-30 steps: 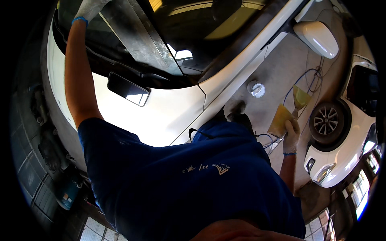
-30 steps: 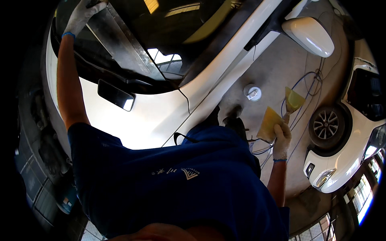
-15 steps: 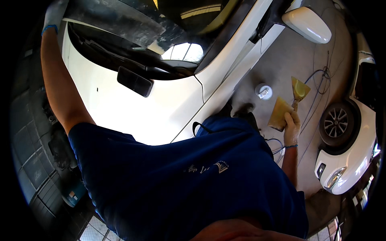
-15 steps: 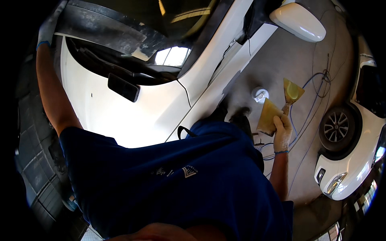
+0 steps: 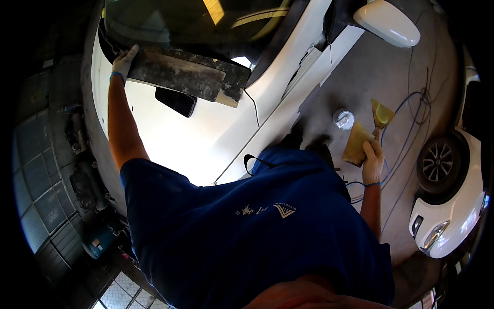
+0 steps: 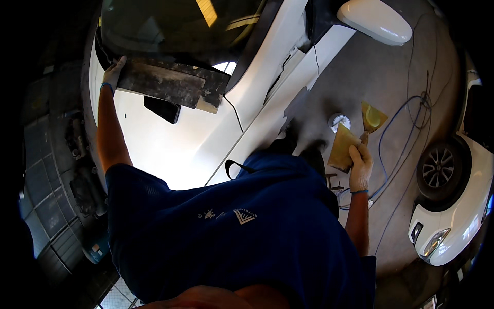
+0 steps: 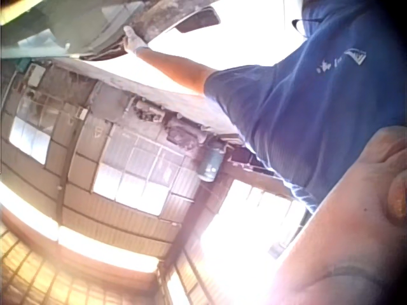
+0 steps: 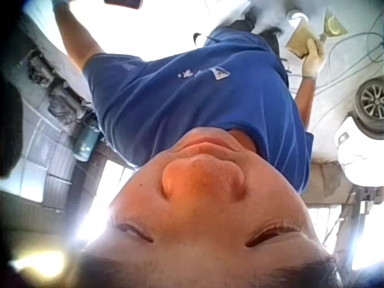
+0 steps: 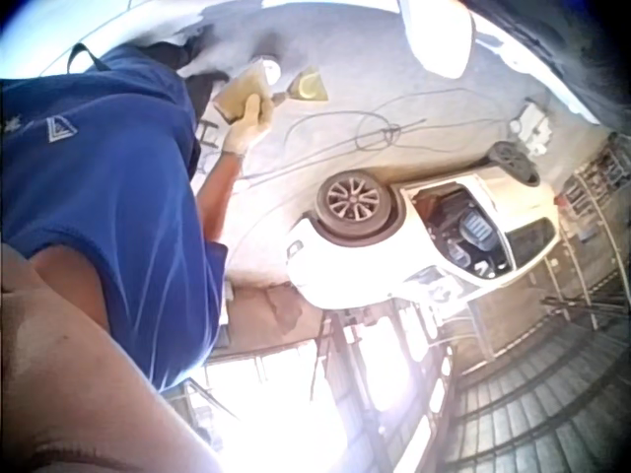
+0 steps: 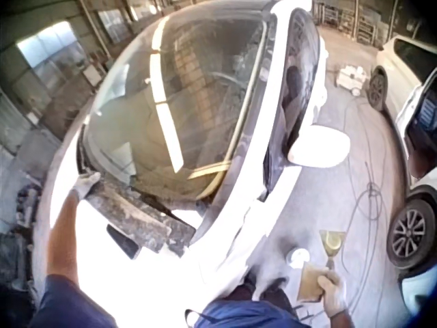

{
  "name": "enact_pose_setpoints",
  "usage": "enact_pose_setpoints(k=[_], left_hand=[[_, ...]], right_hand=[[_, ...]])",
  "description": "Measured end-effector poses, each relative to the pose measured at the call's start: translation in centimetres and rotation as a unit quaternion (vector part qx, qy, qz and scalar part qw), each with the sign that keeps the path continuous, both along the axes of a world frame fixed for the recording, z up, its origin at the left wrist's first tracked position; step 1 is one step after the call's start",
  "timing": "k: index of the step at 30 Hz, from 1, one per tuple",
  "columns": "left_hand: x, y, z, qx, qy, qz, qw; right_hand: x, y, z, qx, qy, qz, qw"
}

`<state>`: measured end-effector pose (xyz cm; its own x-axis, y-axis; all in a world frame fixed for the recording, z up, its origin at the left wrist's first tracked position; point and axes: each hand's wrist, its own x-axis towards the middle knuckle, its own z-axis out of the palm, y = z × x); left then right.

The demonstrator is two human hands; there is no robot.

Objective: The person applies a green body filler to the front wheel arch area of a white car using a spreader and a sanding block. They smooth the filler over the surface and then sand it down to level the area.

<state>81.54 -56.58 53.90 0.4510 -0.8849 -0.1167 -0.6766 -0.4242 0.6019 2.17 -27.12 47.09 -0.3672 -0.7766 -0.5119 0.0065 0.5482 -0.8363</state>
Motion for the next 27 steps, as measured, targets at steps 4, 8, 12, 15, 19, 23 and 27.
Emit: enact_pose_setpoints(k=[4, 8, 12, 15, 19, 23, 27], left_hand=[[1.0, -0.6, -4.8, 0.065, -0.128, 0.022, 0.989], [-1.9, -1.2, -6.5, 0.111, -0.216, 0.039, 0.969], [-4.3, -1.7, -3.6, 0.142, -0.257, -0.01, 0.956], [-2.0, -2.1, -2.8, 0.198, -0.258, -0.005, 0.946], [-0.6, -2.0, -5.9, 0.244, 0.007, 0.105, 0.964], [-0.4, -3.2, -7.2, 0.194, 0.021, 0.142, 0.97], [-1.2, -2.8, -8.1, 0.241, 0.173, 0.172, 0.939]], right_hand=[[0.1, 0.2, -0.7, -0.003, -0.008, -0.018, 1.0], [0.4, 0.2, -1.2, -0.012, -0.011, -0.032, 0.999], [0.5, 0.5, -2.2, -0.003, -0.017, -0.017, 1.0], [1.2, 0.1, -2.3, 0.009, -0.032, -0.012, 0.999], [2.7, -0.9, -1.7, 0.02, -0.028, -0.043, 0.998], [2.8, -1.7, -1.5, 0.003, -0.027, -0.004, 1.0], [2.6, -1.6, -1.9, -0.006, -0.032, -0.025, 0.999]])
